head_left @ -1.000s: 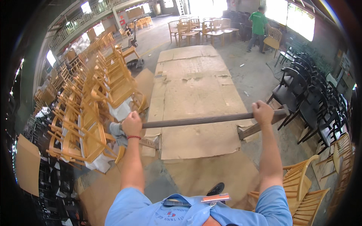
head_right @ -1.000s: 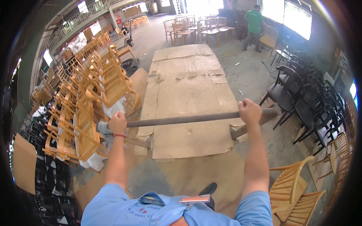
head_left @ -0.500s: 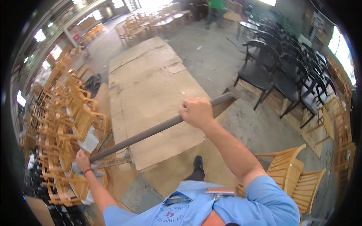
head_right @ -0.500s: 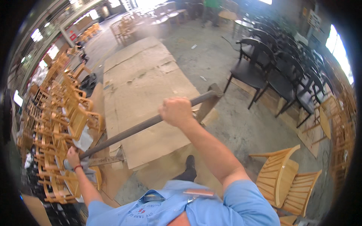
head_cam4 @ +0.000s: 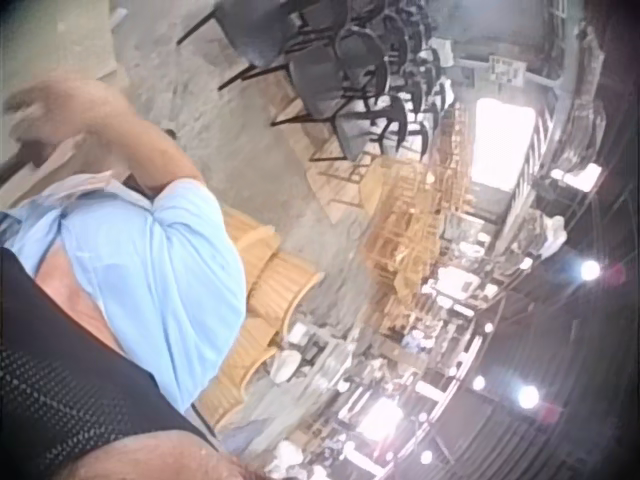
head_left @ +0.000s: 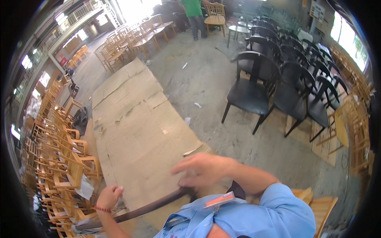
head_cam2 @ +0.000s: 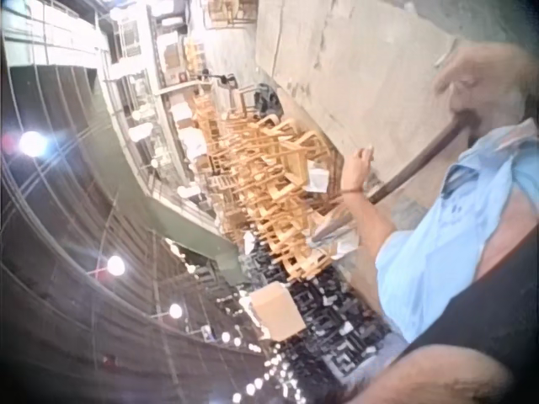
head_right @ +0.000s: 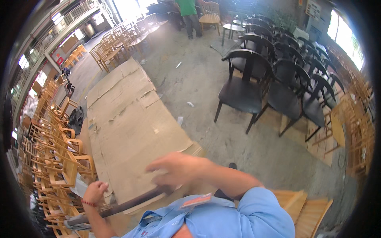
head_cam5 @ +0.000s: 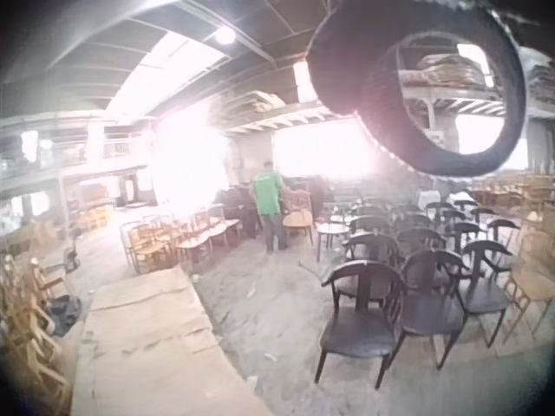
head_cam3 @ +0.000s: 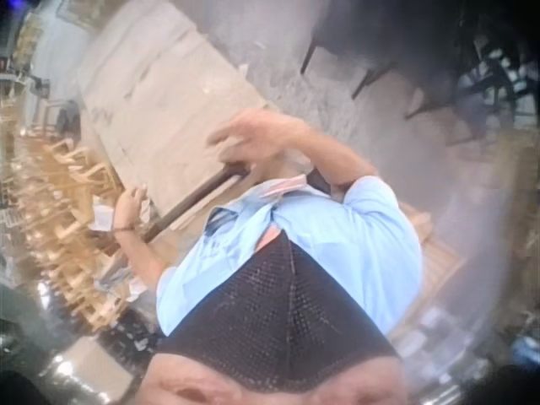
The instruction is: The person moves wooden chairs and uses a manual pallet jack to transport a large cardboard-wrapped pallet across a warehouse floor. The person also stacks chairs and repositions them around the pallet.
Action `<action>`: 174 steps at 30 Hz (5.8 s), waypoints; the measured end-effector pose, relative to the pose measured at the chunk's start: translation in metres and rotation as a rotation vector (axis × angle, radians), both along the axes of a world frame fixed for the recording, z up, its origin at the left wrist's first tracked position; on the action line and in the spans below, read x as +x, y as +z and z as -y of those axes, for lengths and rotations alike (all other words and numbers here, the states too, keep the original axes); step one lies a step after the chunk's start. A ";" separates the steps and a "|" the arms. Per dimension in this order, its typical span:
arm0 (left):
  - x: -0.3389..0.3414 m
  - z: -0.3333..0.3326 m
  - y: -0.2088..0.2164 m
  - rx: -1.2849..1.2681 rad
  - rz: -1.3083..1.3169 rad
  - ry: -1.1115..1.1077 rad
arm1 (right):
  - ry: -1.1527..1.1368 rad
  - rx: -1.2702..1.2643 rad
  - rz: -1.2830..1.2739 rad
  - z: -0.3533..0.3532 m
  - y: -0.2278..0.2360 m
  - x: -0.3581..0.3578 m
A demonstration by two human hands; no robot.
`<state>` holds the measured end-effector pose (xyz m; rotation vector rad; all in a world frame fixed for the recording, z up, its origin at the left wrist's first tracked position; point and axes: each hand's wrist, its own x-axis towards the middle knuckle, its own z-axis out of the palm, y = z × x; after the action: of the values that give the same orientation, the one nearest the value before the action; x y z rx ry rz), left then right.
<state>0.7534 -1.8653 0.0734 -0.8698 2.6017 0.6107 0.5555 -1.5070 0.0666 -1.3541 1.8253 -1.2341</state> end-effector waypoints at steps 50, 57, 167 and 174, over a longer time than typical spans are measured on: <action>-0.861 0.114 -0.254 0.052 0.606 -0.128 | -0.661 0.910 0.844 0.066 -0.376 -1.015; -0.985 0.114 -0.319 0.744 -0.192 1.077 | -0.712 0.819 0.670 0.173 -0.351 -1.204; -2.285 1.741 -0.230 -0.351 -0.141 0.303 | -0.879 1.268 0.664 1.281 -0.269 -2.105; -2.282 1.810 -0.239 -0.323 -0.059 0.291 | -0.535 1.082 0.589 1.338 -0.265 -2.122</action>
<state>-1.5289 -3.6752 -0.1656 -1.3659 2.6925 0.2898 -1.5665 -2.8454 -0.1983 0.0873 1.9302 -0.5336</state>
